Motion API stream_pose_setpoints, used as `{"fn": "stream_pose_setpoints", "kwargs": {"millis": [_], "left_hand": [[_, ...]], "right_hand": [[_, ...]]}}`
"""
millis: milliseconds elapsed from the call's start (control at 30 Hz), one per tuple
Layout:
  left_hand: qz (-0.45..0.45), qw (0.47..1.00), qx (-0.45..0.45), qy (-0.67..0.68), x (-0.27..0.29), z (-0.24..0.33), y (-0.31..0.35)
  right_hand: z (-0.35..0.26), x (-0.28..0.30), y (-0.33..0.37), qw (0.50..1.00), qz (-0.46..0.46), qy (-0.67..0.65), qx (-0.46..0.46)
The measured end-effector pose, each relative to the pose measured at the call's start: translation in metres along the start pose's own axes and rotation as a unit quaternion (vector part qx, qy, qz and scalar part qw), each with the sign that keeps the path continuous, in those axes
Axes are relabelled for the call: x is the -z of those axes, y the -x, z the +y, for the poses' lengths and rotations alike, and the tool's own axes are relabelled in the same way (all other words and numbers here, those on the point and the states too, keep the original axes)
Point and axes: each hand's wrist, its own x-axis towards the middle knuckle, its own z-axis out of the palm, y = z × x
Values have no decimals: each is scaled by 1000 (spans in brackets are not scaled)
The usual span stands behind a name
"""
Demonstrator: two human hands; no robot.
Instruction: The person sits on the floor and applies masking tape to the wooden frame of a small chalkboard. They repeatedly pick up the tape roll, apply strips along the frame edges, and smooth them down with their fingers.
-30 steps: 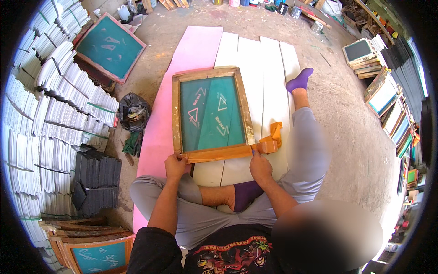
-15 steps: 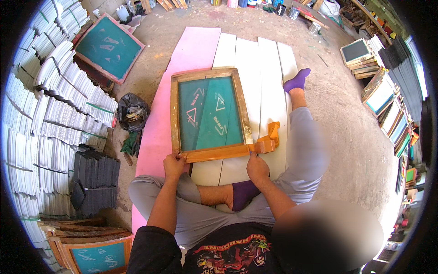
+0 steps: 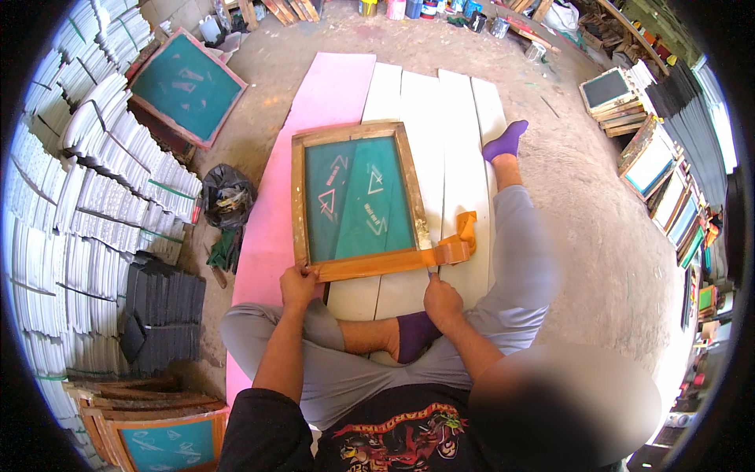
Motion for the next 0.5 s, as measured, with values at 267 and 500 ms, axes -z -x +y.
{"fn": "stream_pose_setpoints", "kwargs": {"millis": [267, 500], "left_hand": [[8, 1000, -21, 10, -6, -8, -2], [0, 1000, 4, 19, -8, -17, -8]], "right_hand": [[14, -6, 1, 1000, -10, -22, 1], [31, 30, -12, 982, 119, -148, 17]]}}
